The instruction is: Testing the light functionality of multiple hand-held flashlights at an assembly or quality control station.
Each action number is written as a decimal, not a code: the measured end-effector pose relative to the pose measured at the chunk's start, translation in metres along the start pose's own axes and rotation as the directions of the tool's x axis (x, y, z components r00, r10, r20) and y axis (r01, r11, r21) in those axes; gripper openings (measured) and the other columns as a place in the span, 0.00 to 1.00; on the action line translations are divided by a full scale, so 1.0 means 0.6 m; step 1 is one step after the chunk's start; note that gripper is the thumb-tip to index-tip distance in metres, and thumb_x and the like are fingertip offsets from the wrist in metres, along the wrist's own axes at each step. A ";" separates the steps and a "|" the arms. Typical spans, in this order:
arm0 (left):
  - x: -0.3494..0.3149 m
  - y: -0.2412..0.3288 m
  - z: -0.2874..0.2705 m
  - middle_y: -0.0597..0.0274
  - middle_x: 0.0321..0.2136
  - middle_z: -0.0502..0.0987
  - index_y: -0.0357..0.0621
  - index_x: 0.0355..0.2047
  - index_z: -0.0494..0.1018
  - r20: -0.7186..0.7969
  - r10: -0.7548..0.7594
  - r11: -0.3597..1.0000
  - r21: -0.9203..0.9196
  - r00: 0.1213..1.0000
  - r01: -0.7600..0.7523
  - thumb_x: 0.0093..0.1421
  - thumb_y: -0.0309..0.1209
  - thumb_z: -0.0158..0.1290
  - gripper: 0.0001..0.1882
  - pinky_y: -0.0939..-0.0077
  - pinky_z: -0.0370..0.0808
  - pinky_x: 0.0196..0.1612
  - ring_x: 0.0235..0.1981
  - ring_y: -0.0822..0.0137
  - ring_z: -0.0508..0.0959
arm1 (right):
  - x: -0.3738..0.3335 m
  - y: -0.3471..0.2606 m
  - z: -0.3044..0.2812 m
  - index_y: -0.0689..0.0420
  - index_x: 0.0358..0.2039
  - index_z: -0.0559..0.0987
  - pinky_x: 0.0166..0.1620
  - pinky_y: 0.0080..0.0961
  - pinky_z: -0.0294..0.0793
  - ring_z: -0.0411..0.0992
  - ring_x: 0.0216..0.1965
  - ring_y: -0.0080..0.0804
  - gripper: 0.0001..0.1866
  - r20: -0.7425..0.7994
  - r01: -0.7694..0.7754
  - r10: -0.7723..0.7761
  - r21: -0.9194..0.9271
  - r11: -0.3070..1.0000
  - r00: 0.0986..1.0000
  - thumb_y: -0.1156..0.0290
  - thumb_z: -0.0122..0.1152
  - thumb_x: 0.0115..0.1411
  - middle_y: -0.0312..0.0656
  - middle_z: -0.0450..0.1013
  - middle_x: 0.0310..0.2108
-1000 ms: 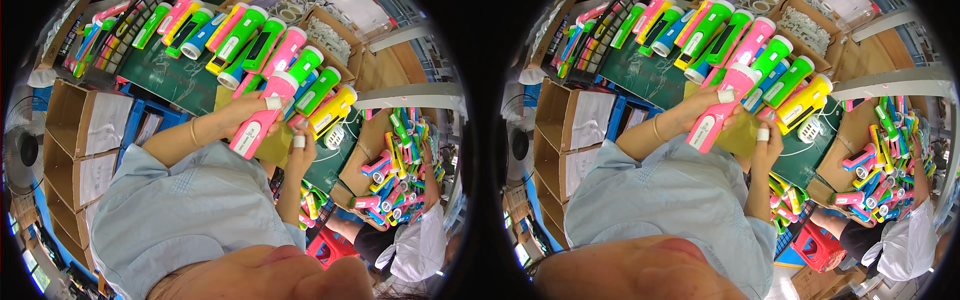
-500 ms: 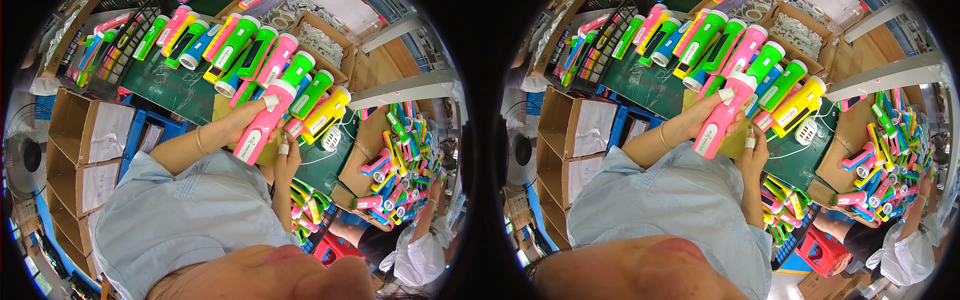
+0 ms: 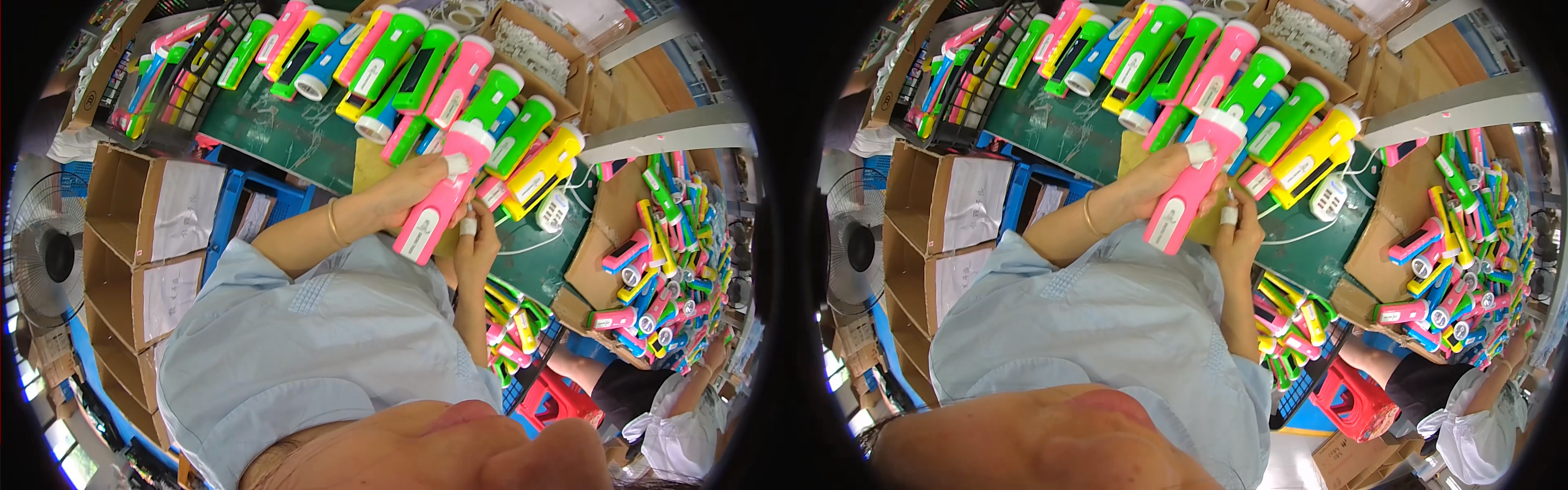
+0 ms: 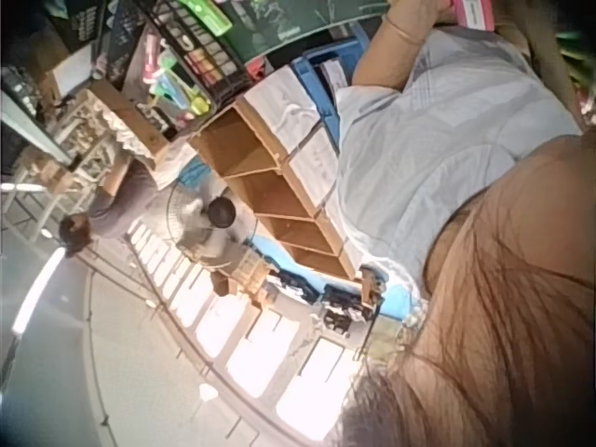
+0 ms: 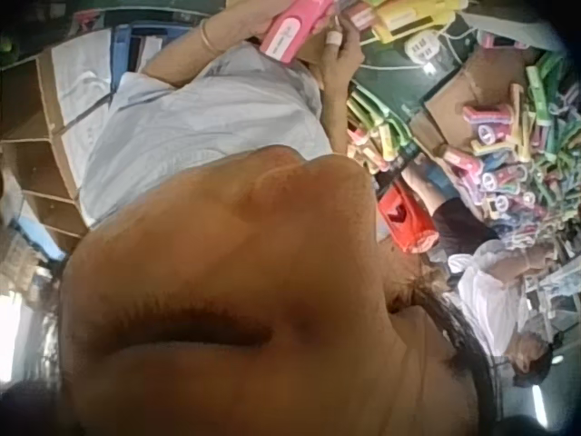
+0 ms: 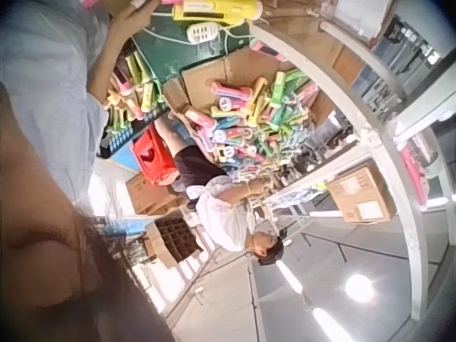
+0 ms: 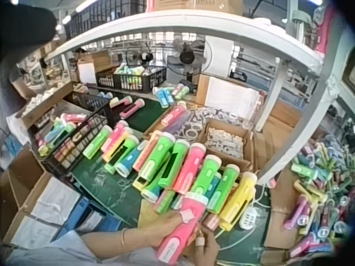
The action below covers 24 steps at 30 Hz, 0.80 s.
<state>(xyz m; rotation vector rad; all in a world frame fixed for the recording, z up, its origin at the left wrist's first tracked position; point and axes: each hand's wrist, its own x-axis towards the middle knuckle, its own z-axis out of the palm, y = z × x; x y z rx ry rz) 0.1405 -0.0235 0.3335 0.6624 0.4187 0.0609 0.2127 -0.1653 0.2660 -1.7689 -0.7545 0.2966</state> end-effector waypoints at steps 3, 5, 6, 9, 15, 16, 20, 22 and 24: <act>0.001 -0.010 -0.009 0.62 0.24 0.71 0.41 0.36 0.64 0.005 0.167 0.965 0.206 0.986 -0.164 0.59 0.39 0.47 0.14 0.78 0.71 0.20 0.20 0.70 0.73 | 0.000 -0.001 0.000 0.64 0.42 0.71 0.38 0.18 0.68 0.69 0.36 0.23 0.12 0.024 -0.140 0.139 0.052 0.989 0.990 0.78 0.46 0.56 0.43 0.72 0.33; 0.002 -0.018 -0.017 0.61 0.26 0.72 0.40 0.41 0.63 -0.030 0.217 0.912 0.363 0.976 -0.192 0.58 0.36 0.50 0.15 0.78 0.72 0.23 0.22 0.71 0.74 | 0.003 -0.005 -0.001 0.64 0.43 0.71 0.38 0.17 0.68 0.69 0.35 0.22 0.13 0.031 -0.186 0.185 0.017 0.982 0.982 0.78 0.46 0.57 0.42 0.72 0.32; 0.003 -0.020 -0.021 0.60 0.29 0.72 0.40 0.43 0.62 0.049 0.382 0.752 0.564 0.923 -0.341 0.57 0.36 0.51 0.18 0.79 0.72 0.26 0.24 0.71 0.74 | 0.006 -0.010 -0.002 0.64 0.43 0.71 0.38 0.18 0.67 0.68 0.34 0.22 0.13 0.024 -0.126 0.125 0.032 0.992 0.992 0.75 0.48 0.58 0.41 0.72 0.31; 0.001 -0.025 -0.027 0.56 0.34 0.73 0.38 0.50 0.60 0.162 0.479 0.471 0.781 0.863 -0.409 0.54 0.36 0.54 0.26 0.77 0.72 0.32 0.31 0.67 0.75 | 0.030 -0.034 -0.013 0.62 0.42 0.72 0.40 0.23 0.68 0.69 0.38 0.29 0.14 -0.061 -0.031 0.028 -0.057 0.998 0.998 0.67 0.50 0.60 0.44 0.71 0.35; -0.014 -0.027 -0.003 0.41 0.33 0.73 0.31 0.51 0.54 0.176 0.394 0.276 0.913 0.902 -0.299 0.50 0.40 0.54 0.34 0.63 0.70 0.33 0.32 0.48 0.74 | 0.100 -0.092 -0.030 0.62 0.41 0.72 0.41 0.24 0.68 0.70 0.37 0.30 0.16 0.034 0.201 -0.207 0.119 0.972 0.978 0.63 0.48 0.60 0.44 0.72 0.36; -0.017 -0.027 0.001 0.41 0.31 0.73 0.31 0.50 0.55 0.161 0.382 0.274 0.921 0.910 -0.278 0.50 0.40 0.55 0.35 0.61 0.70 0.31 0.30 0.47 0.74 | 0.106 -0.098 -0.027 0.63 0.40 0.73 0.41 0.23 0.68 0.70 0.36 0.29 0.16 0.097 0.159 -0.171 0.118 0.980 0.980 0.63 0.48 0.60 0.43 0.72 0.35; -0.022 -0.018 0.002 0.43 0.26 0.74 0.31 0.49 0.55 0.125 0.359 0.309 0.919 0.925 -0.244 0.48 0.39 0.56 0.35 0.60 0.70 0.28 0.26 0.46 0.74 | 0.111 -0.109 -0.005 0.64 0.32 0.75 0.39 0.20 0.67 0.69 0.34 0.26 0.14 0.241 -0.003 -0.058 0.248 0.969 0.969 0.65 0.48 0.59 0.40 0.73 0.31; -0.023 -0.015 -0.003 0.42 0.26 0.74 0.29 0.49 0.54 0.124 0.301 0.313 0.924 0.946 -0.220 0.47 0.38 0.57 0.36 0.60 0.70 0.28 0.26 0.46 0.75 | 0.108 -0.106 0.004 0.64 0.30 0.75 0.39 0.19 0.66 0.69 0.33 0.25 0.13 0.246 -0.035 -0.040 0.292 0.956 0.968 0.67 0.48 0.59 0.40 0.73 0.30; -0.023 -0.014 -0.009 0.42 0.26 0.74 0.28 0.48 0.54 0.130 0.260 0.310 0.927 0.957 -0.211 0.46 0.38 0.57 0.36 0.61 0.70 0.28 0.27 0.47 0.75 | 0.107 -0.100 0.008 0.66 0.32 0.75 0.43 0.23 0.67 0.71 0.36 0.30 0.15 0.266 -0.127 0.046 0.296 0.947 0.963 0.66 0.45 0.59 0.45 0.73 0.31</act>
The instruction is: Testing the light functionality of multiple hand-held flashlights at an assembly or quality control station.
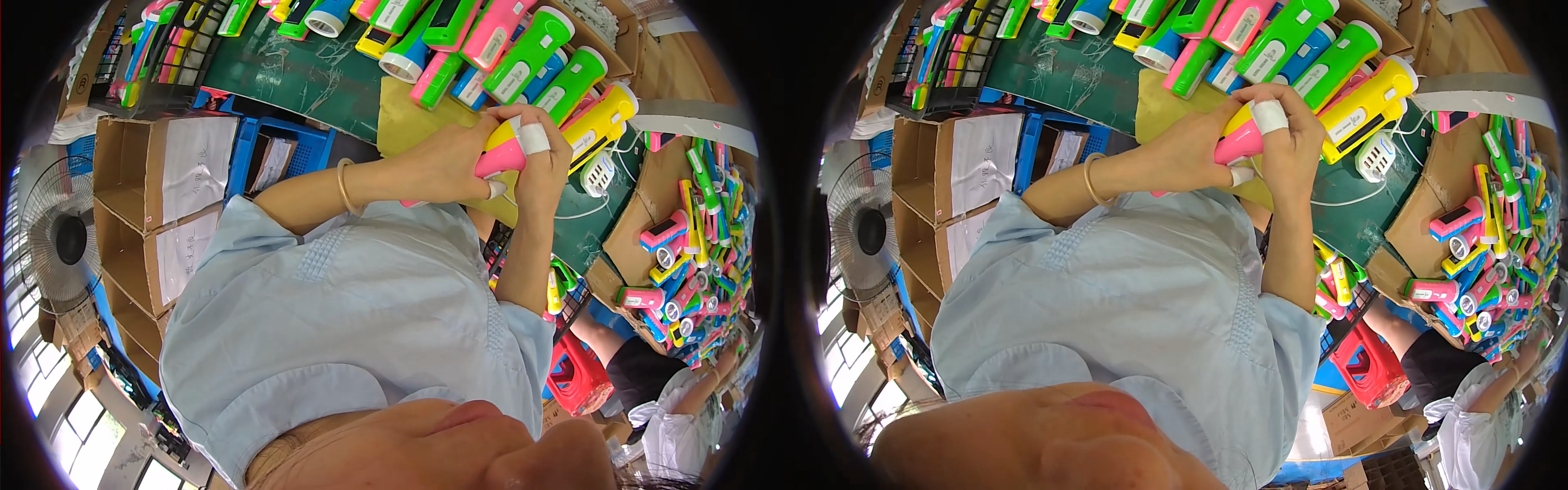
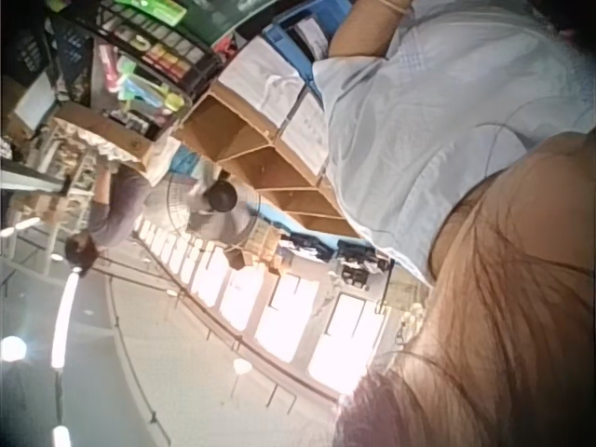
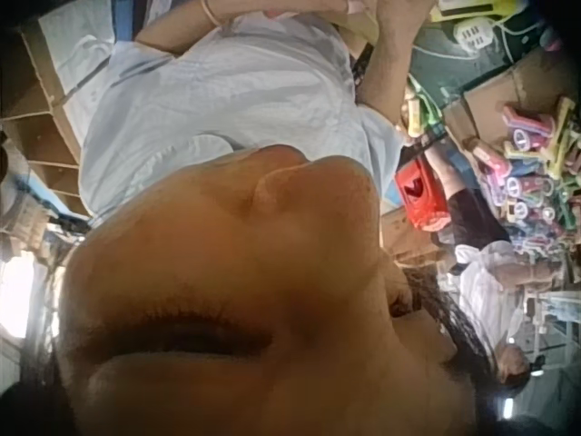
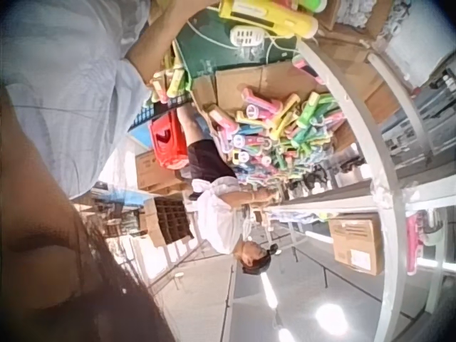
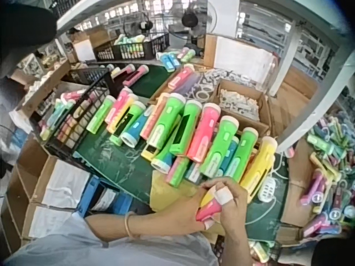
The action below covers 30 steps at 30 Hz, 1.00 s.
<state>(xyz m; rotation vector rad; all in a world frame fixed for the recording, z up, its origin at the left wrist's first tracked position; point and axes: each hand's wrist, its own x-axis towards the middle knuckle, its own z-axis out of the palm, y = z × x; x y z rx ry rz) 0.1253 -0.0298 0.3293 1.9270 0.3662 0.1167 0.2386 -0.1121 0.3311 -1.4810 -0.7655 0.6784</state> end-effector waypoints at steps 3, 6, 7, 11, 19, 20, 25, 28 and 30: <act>0.002 -0.005 0.003 0.46 0.28 0.74 0.28 0.53 0.51 0.049 -0.090 0.996 0.017 0.995 0.089 0.44 0.37 0.58 0.41 0.68 0.71 0.31 0.29 0.53 0.76 | 0.004 0.014 -0.003 0.65 0.28 0.75 0.39 0.18 0.68 0.70 0.33 0.24 0.09 0.019 -0.020 0.017 0.178 0.984 1.000 0.74 0.48 0.56 0.41 0.74 0.29; 0.005 -0.003 0.008 0.46 0.27 0.74 0.27 0.53 0.52 0.041 -0.109 0.994 -0.016 0.993 0.110 0.45 0.36 0.57 0.40 0.68 0.71 0.31 0.29 0.54 0.75 | 0.009 0.026 -0.009 0.65 0.28 0.75 0.40 0.20 0.69 0.71 0.34 0.26 0.08 0.052 -0.013 0.003 0.208 0.978 0.999 0.75 0.49 0.55 0.41 0.73 0.29; 0.006 -0.001 0.009 0.48 0.27 0.74 0.28 0.51 0.54 0.007 -0.080 0.997 -0.025 0.997 0.080 0.45 0.35 0.57 0.37 0.69 0.72 0.29 0.27 0.56 0.76 | 0.011 0.029 -0.010 0.65 0.28 0.75 0.40 0.20 0.69 0.71 0.34 0.26 0.08 0.050 -0.032 0.022 0.197 0.980 0.998 0.75 0.49 0.55 0.41 0.73 0.29; 0.006 0.006 0.006 0.56 0.25 0.73 0.32 0.42 0.60 0.238 -0.239 0.868 -0.382 0.941 0.317 0.45 0.30 0.57 0.26 0.75 0.72 0.24 0.20 0.67 0.75 | 0.013 0.032 -0.013 0.67 0.28 0.74 0.43 0.26 0.70 0.72 0.36 0.34 0.10 0.148 -0.043 -0.010 0.350 0.936 0.989 0.74 0.46 0.55 0.47 0.73 0.30; 0.009 -0.010 0.014 0.54 0.22 0.73 0.32 0.42 0.60 0.026 -0.069 0.984 -0.161 0.997 0.072 0.45 0.28 0.55 0.24 0.72 0.71 0.23 0.19 0.62 0.74 | 0.016 0.031 -0.013 0.66 0.29 0.74 0.47 0.28 0.67 0.71 0.40 0.35 0.10 0.148 -0.029 -0.008 0.248 0.968 0.989 0.74 0.45 0.54 0.49 0.74 0.33; 0.010 -0.013 0.016 0.51 0.22 0.73 0.31 0.43 0.60 -0.097 -0.001 1.000 -0.011 0.995 0.000 0.45 0.28 0.55 0.26 0.69 0.71 0.23 0.19 0.57 0.75 | 0.017 0.033 -0.012 0.65 0.28 0.74 0.47 0.27 0.67 0.71 0.41 0.33 0.09 0.130 -0.028 -0.002 0.231 0.973 0.992 0.76 0.44 0.53 0.47 0.74 0.33; 0.008 -0.017 0.014 0.41 0.22 0.73 0.25 0.42 0.58 -0.069 -0.073 0.987 0.138 0.995 0.082 0.44 0.27 0.54 0.27 0.60 0.71 0.26 0.24 0.46 0.74 | 0.020 0.036 -0.005 0.65 0.28 0.74 0.47 0.26 0.67 0.71 0.41 0.33 0.09 0.114 -0.052 0.023 0.259 0.964 0.993 0.77 0.43 0.53 0.47 0.74 0.34; 0.004 -0.013 0.012 0.38 0.22 0.72 0.22 0.38 0.58 -0.063 -0.074 0.973 0.214 0.995 0.086 0.43 0.27 0.54 0.25 0.57 0.71 0.28 0.25 0.44 0.74 | 0.019 0.038 -0.001 0.65 0.28 0.74 0.47 0.26 0.68 0.71 0.41 0.33 0.09 0.099 -0.070 0.045 0.265 0.962 0.994 0.77 0.43 0.53 0.47 0.74 0.34; 0.003 -0.011 0.012 0.39 0.21 0.72 0.22 0.38 0.58 -0.083 -0.044 0.962 0.264 0.996 0.065 0.43 0.27 0.54 0.25 0.58 0.71 0.27 0.25 0.44 0.74 | 0.019 0.040 0.003 0.66 0.27 0.74 0.47 0.26 0.68 0.71 0.41 0.34 0.09 0.089 -0.085 0.064 0.256 0.963 0.994 0.77 0.43 0.53 0.47 0.74 0.34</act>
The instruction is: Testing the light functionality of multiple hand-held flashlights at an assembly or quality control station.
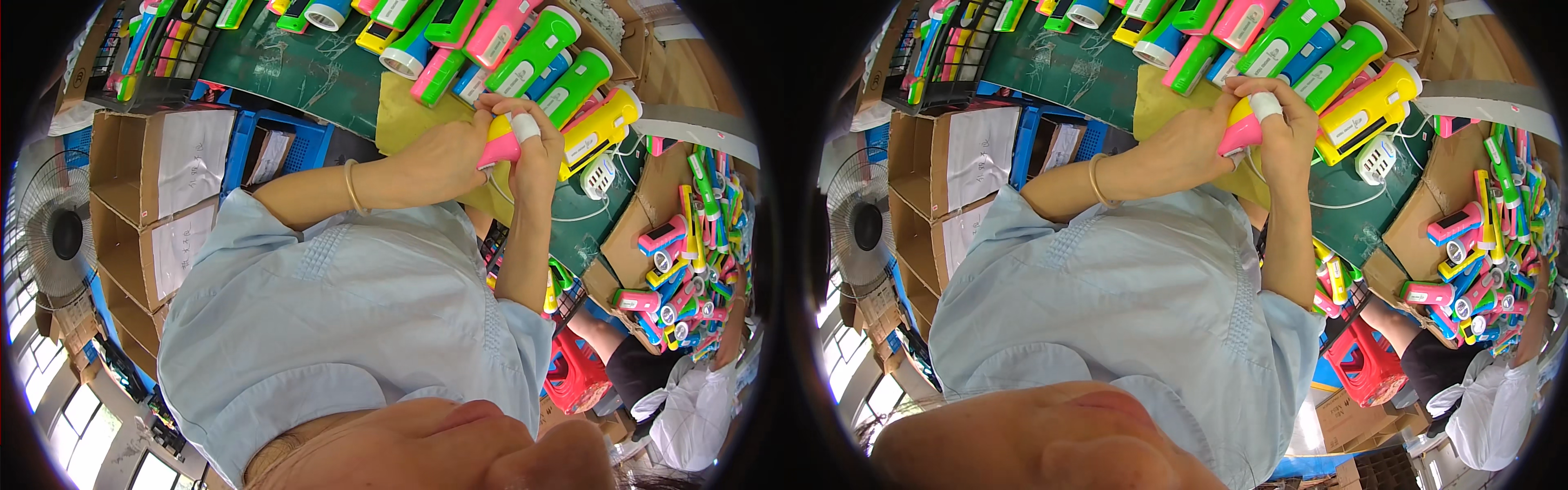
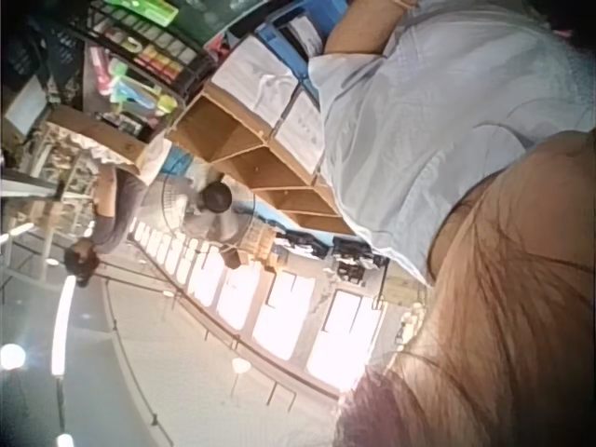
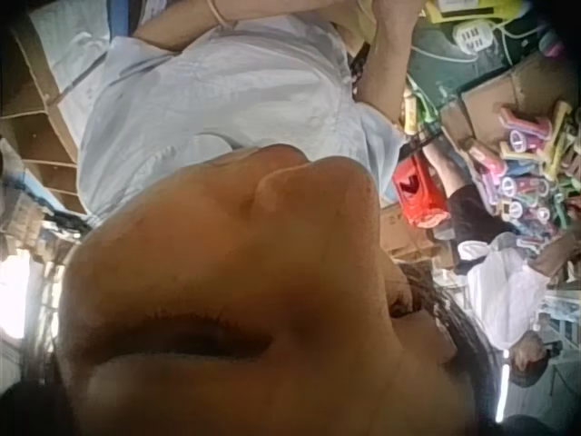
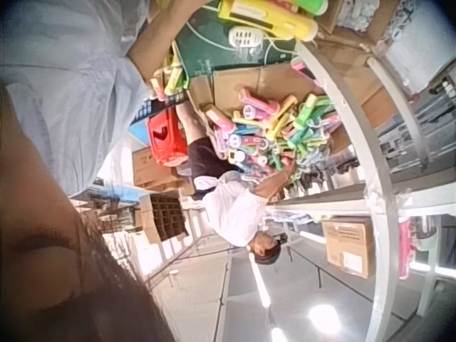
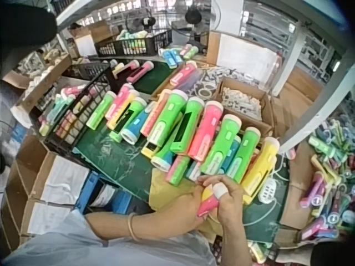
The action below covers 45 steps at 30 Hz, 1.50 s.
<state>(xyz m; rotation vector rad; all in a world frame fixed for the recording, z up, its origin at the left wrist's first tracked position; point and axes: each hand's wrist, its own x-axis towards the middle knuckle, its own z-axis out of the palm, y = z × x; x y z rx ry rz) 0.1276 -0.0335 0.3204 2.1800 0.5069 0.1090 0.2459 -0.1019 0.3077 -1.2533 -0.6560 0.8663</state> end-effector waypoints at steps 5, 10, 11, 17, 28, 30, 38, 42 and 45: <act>0.005 -0.008 -0.013 0.45 0.22 0.73 0.27 0.39 0.60 0.007 0.080 0.984 -0.157 0.997 -0.078 0.45 0.27 0.54 0.23 0.65 0.73 0.25 0.22 0.51 0.76 | -0.004 -0.005 -0.001 0.66 0.37 0.73 0.47 0.27 0.68 0.72 0.40 0.35 0.14 -0.003 0.076 -0.076 0.009 0.997 0.997 0.68 0.45 0.59 0.48 0.73 0.38; 0.021 -0.019 -0.052 0.58 0.24 0.72 0.40 0.36 0.65 0.357 0.042 0.316 -0.891 0.933 0.327 0.56 0.35 0.51 0.14 0.79 0.72 0.22 0.21 0.70 0.74 | -0.049 -0.013 -0.011 0.63 0.41 0.71 0.43 0.26 0.69 0.72 0.38 0.34 0.14 -0.284 0.097 -0.164 -0.237 0.967 0.945 0.67 0.49 0.60 0.44 0.72 0.39; 0.024 -0.016 -0.058 0.58 0.25 0.72 0.39 0.36 0.65 0.316 0.025 0.147 -0.940 0.949 0.309 0.56 0.35 0.51 0.13 0.79 0.72 0.22 0.21 0.70 0.74 | -0.062 -0.009 -0.012 0.62 0.38 0.72 0.41 0.26 0.69 0.72 0.36 0.35 0.10 -0.234 0.034 -0.210 -0.587 0.809 0.949 0.71 0.51 0.58 0.46 0.72 0.36; 0.049 0.014 -0.058 0.61 0.27 0.68 0.40 0.42 0.61 0.300 0.168 -0.135 -0.937 0.939 0.323 0.59 0.37 0.47 0.16 0.78 0.72 0.24 0.21 0.70 0.71 | -0.106 0.064 0.000 0.62 0.36 0.69 0.39 0.38 0.63 0.64 0.36 0.48 0.16 0.105 0.251 -0.407 -0.912 0.325 0.907 0.79 0.57 0.44 0.49 0.65 0.33; 0.032 -0.001 -0.041 0.60 0.24 0.67 0.43 0.36 0.63 0.360 0.279 -0.422 -0.787 0.890 0.450 0.57 0.46 0.47 0.18 0.75 0.71 0.25 0.20 0.65 0.70 | -0.105 0.078 -0.003 0.62 0.33 0.70 0.35 0.36 0.66 0.67 0.32 0.48 0.15 -0.014 0.143 -0.377 -0.912 0.385 0.926 0.86 0.50 0.42 0.49 0.67 0.29; 0.031 -0.002 -0.039 0.59 0.24 0.68 0.42 0.35 0.64 0.346 0.249 -0.408 -0.810 0.905 0.422 0.56 0.46 0.47 0.19 0.74 0.71 0.25 0.20 0.65 0.70 | -0.107 0.072 -0.006 0.62 0.34 0.70 0.34 0.36 0.68 0.68 0.31 0.49 0.14 -0.075 0.123 -0.338 -0.839 0.529 0.938 0.85 0.50 0.44 0.50 0.69 0.29; 0.090 -0.002 -0.093 0.56 0.39 0.70 0.37 0.49 0.59 -0.022 0.050 0.440 -0.897 0.999 -0.042 0.55 0.33 0.52 0.24 0.69 0.74 0.42 0.39 0.66 0.75 | -0.094 0.004 -0.052 0.61 0.36 0.75 0.26 0.12 0.62 0.67 0.25 0.18 0.07 -0.240 -0.084 0.049 -0.140 0.987 0.969 0.75 0.52 0.57 0.36 0.70 0.25; 0.157 0.012 -0.148 0.42 0.35 0.69 0.30 0.44 0.57 -0.586 0.135 0.932 -0.199 0.799 -0.303 0.44 0.34 0.61 0.33 0.64 0.70 0.40 0.38 0.48 0.72 | -0.060 -0.033 -0.067 0.62 0.33 0.73 0.22 0.12 0.61 0.68 0.22 0.22 0.05 -0.235 -0.022 0.046 0.105 0.994 0.971 0.76 0.55 0.56 0.39 0.71 0.24; 0.182 0.016 -0.163 0.40 0.35 0.67 0.29 0.43 0.56 -0.578 0.074 0.980 -0.109 0.813 -0.167 0.43 0.33 0.61 0.33 0.62 0.69 0.40 0.39 0.47 0.71 | -0.035 -0.054 -0.058 0.63 0.33 0.73 0.23 0.12 0.62 0.68 0.23 0.21 0.06 -0.199 0.031 -0.025 0.029 0.999 0.980 0.76 0.56 0.55 0.38 0.71 0.24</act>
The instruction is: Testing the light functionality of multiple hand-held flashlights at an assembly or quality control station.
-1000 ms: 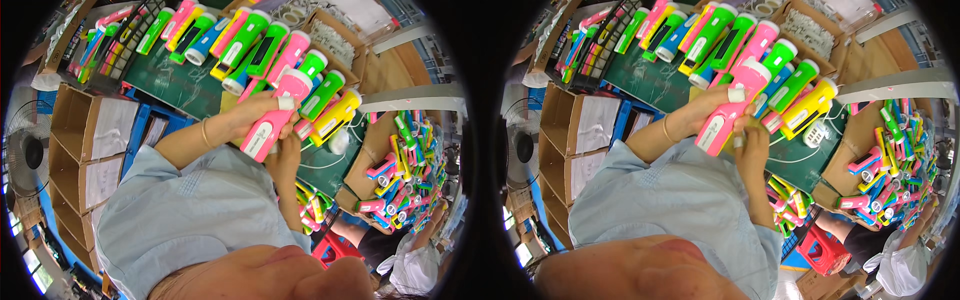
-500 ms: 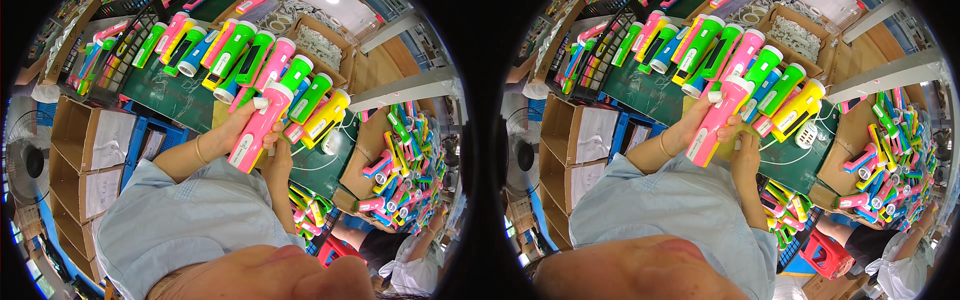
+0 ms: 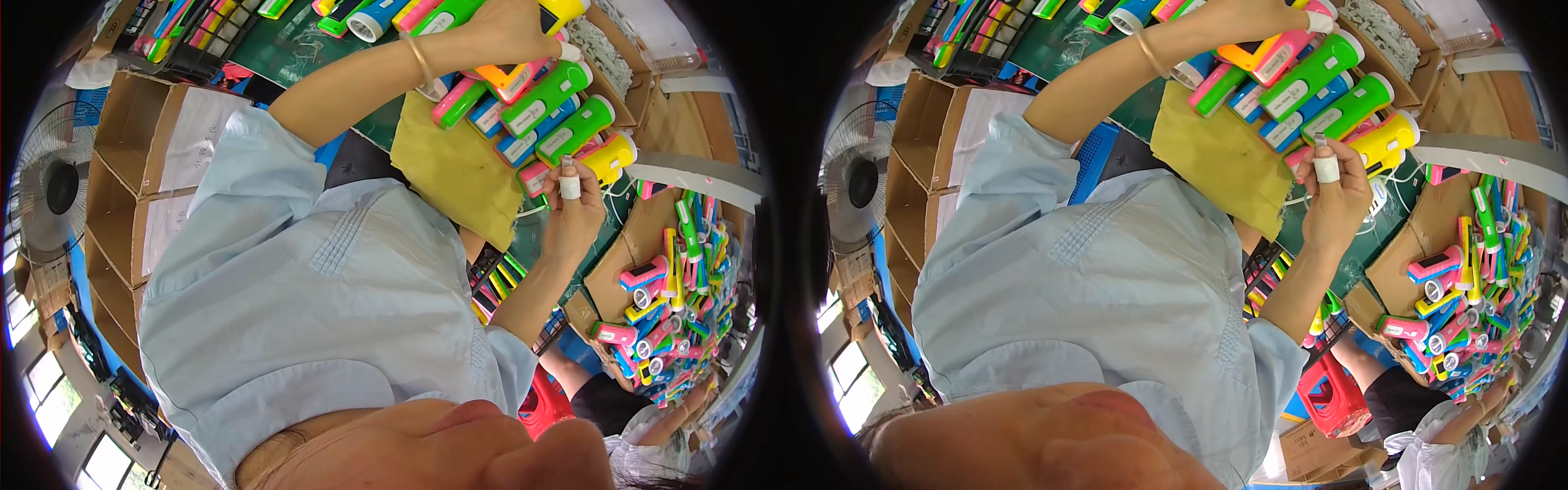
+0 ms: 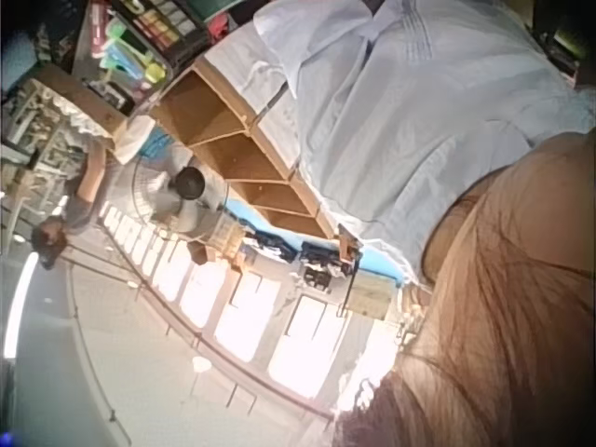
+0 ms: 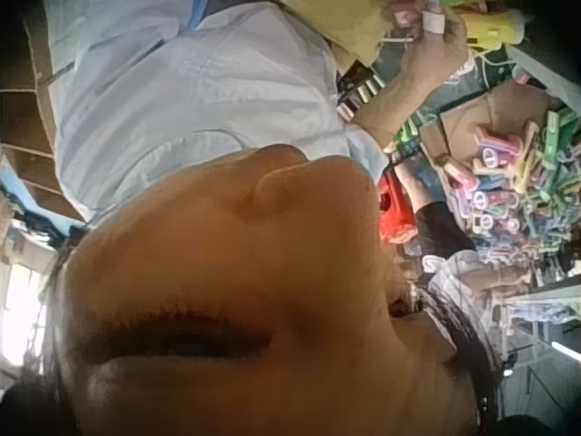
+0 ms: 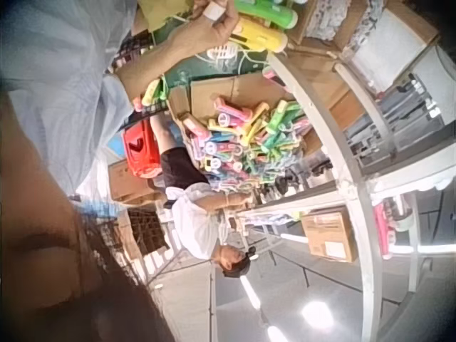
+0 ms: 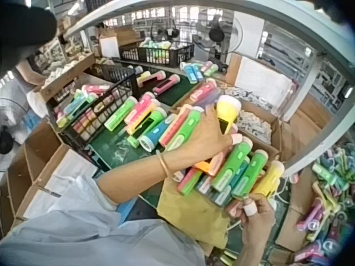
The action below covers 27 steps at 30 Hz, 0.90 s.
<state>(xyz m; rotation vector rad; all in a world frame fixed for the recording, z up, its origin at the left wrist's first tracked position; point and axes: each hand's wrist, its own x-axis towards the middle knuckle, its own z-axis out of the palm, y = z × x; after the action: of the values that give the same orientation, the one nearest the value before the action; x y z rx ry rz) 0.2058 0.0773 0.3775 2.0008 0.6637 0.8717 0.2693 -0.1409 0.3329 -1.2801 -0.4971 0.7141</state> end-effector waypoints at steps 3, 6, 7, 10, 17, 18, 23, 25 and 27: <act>0.007 -0.004 0.009 0.45 0.32 0.69 0.30 0.43 0.57 -0.138 0.078 0.987 0.147 0.987 -0.057 0.46 0.33 0.60 0.30 0.63 0.70 0.38 0.36 0.51 0.72 | 0.015 -0.017 0.023 0.62 0.34 0.74 0.28 0.11 0.65 0.67 0.25 0.19 0.07 0.021 0.030 -0.027 -0.173 0.984 0.999 0.73 0.58 0.55 0.37 0.71 0.26; -0.001 -0.013 0.009 0.53 0.37 0.70 0.33 0.46 0.60 0.307 -0.100 0.781 -0.565 0.946 0.266 0.53 0.33 0.55 0.24 0.70 0.72 0.39 0.36 0.62 0.74 | 0.020 -0.029 0.042 0.62 0.33 0.76 0.29 0.12 0.65 0.67 0.26 0.18 0.07 0.006 0.212 -0.226 -0.366 0.906 0.974 0.75 0.59 0.54 0.36 0.71 0.26; -0.010 -0.014 0.007 0.56 0.40 0.71 0.34 0.47 0.62 0.555 -0.036 0.459 -0.730 0.831 0.507 0.56 0.32 0.53 0.22 0.73 0.73 0.39 0.37 0.66 0.74 | 0.020 -0.030 0.048 0.62 0.32 0.77 0.29 0.12 0.65 0.67 0.27 0.17 0.06 0.073 0.362 -0.363 -0.381 0.851 0.929 0.76 0.59 0.53 0.35 0.71 0.26; -0.052 -0.018 0.006 0.56 0.39 0.72 0.35 0.47 0.64 0.672 0.068 0.135 -0.739 0.738 0.660 0.59 0.34 0.49 0.19 0.72 0.72 0.43 0.39 0.66 0.74 | 0.022 -0.031 0.064 0.60 0.31 0.76 0.31 0.18 0.68 0.69 0.27 0.22 0.05 0.215 0.515 -0.569 -0.735 0.441 0.794 0.79 0.58 0.51 0.37 0.71 0.27; -0.111 -0.010 0.024 0.58 0.30 0.73 0.38 0.41 0.65 0.502 -0.171 0.367 -0.766 0.848 0.528 0.58 0.43 0.49 0.21 0.72 0.75 0.31 0.28 0.69 0.75 | 0.021 -0.073 0.080 0.60 0.29 0.76 0.32 0.30 0.69 0.69 0.29 0.38 0.12 0.505 0.616 -0.357 -0.690 0.381 0.786 0.84 0.57 0.40 0.42 0.69 0.25; -0.112 -0.010 0.026 0.58 0.30 0.73 0.38 0.41 0.65 0.504 -0.165 0.378 -0.762 0.848 0.527 0.58 0.43 0.49 0.21 0.72 0.75 0.31 0.28 0.69 0.75 | 0.014 -0.081 0.078 0.60 0.29 0.76 0.32 0.28 0.70 0.70 0.29 0.37 0.12 0.621 0.652 -0.292 -0.492 0.577 0.728 0.83 0.58 0.41 0.42 0.69 0.24; -0.119 -0.008 0.024 0.56 0.31 0.73 0.37 0.43 0.63 0.375 0.065 0.274 -0.898 0.925 0.345 0.59 0.48 0.46 0.25 0.73 0.75 0.33 0.29 0.68 0.75 | -0.036 -0.059 0.076 0.59 0.35 0.75 0.31 0.18 0.65 0.69 0.29 0.28 0.13 0.522 0.529 -0.240 -0.520 0.671 0.818 0.73 0.63 0.47 0.40 0.69 0.28; -0.124 -0.005 0.021 0.56 0.31 0.73 0.38 0.45 0.62 0.415 0.042 0.322 -0.867 0.909 0.381 0.59 0.47 0.46 0.25 0.74 0.75 0.34 0.30 0.68 0.75 | -0.040 -0.041 0.065 0.59 0.37 0.73 0.31 0.21 0.66 0.68 0.31 0.28 0.13 0.516 0.586 -0.313 -0.539 0.605 0.797 0.73 0.61 0.49 0.41 0.68 0.30; -0.129 0.001 0.018 0.56 0.32 0.73 0.39 0.45 0.62 0.391 0.023 0.434 -0.833 0.920 0.343 0.59 0.45 0.47 0.23 0.74 0.75 0.34 0.30 0.69 0.75 | -0.036 -0.029 0.058 0.61 0.35 0.72 0.31 0.28 0.68 0.67 0.29 0.39 0.15 0.435 0.602 -0.416 -0.607 0.520 0.798 0.79 0.61 0.45 0.45 0.65 0.29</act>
<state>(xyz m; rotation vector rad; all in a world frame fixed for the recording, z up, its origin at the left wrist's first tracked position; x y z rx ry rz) 0.1666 0.0166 0.3477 1.0088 0.0880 0.5206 0.2341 -0.1348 0.3588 -1.6617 -1.4160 0.1193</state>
